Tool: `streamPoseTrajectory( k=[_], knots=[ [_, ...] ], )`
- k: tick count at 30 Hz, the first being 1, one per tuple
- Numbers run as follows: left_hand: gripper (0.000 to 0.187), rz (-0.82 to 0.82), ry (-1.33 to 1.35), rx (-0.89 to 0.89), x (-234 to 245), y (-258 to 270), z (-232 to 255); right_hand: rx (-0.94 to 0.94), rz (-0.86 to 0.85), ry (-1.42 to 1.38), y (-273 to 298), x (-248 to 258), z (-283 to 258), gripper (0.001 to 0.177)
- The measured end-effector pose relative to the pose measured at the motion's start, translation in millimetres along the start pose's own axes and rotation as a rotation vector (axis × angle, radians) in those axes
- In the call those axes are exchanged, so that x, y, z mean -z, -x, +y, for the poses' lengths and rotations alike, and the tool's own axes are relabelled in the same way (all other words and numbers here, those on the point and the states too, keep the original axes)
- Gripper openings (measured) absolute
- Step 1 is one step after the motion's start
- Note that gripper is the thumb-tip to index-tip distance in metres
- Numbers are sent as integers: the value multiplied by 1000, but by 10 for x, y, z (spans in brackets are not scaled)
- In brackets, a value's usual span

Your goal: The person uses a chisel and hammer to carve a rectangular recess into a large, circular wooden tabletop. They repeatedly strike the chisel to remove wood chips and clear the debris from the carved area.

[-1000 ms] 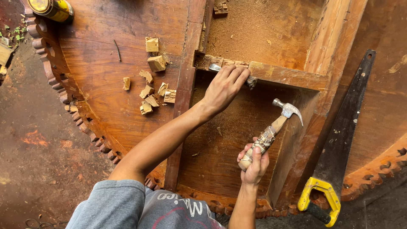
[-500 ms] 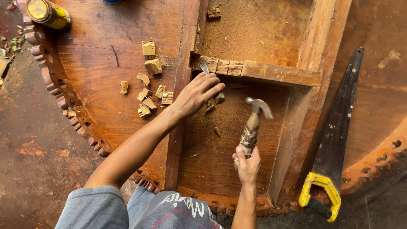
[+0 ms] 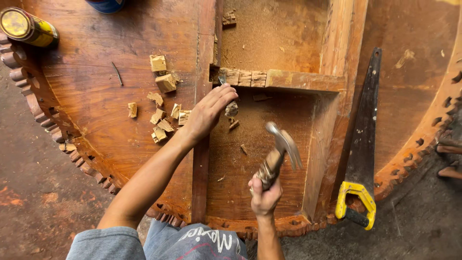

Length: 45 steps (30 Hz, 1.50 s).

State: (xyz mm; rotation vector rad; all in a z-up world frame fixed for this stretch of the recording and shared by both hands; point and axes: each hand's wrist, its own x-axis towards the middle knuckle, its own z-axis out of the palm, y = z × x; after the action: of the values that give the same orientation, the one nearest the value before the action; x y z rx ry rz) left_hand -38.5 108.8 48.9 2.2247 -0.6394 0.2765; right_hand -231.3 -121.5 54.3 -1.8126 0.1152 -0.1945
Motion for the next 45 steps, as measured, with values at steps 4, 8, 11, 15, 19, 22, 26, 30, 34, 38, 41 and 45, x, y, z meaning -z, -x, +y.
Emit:
streamPoseTrajectory(
  k=[4,8,11,15,19,22,26,30,34,38,41,45],
  knots=[
    [40,42,22,18,-1,-4,-25,244,97,-106,45,-157,107,42],
    [39,48,34,-4,-27,28,-69,93,-119,256,-214,-428,683,43],
    [40,40,10,-10,-20,31,-61,119,-124,331,-126,-316,608,44],
    [39,16,41,7,6,24,-77,263,28,120,-6,-244,146,39],
    [37,16,61,21,-29,59,-102,379,85,-74,-82,-356,46,41],
    [38,17,25,19,-119,80,-103,121,-127,330,-414,-563,208,41],
    [39,74,-15,-2,-136,75,-169,331,13,235,-162,-387,-158,42],
    [40,45,-7,2,-150,103,-186,542,184,-14,-196,-454,71,48],
    [37,92,100,24,-195,136,-142,106,-152,217,-351,-535,497,59],
    [45,155,9,-22,-205,112,-183,195,-112,206,-14,-196,553,42],
    [48,168,41,-17,-171,112,-164,40,-102,169,50,-148,506,44],
    [49,183,57,-24,-125,102,-131,-23,-75,147,53,-186,321,43]
  ],
)
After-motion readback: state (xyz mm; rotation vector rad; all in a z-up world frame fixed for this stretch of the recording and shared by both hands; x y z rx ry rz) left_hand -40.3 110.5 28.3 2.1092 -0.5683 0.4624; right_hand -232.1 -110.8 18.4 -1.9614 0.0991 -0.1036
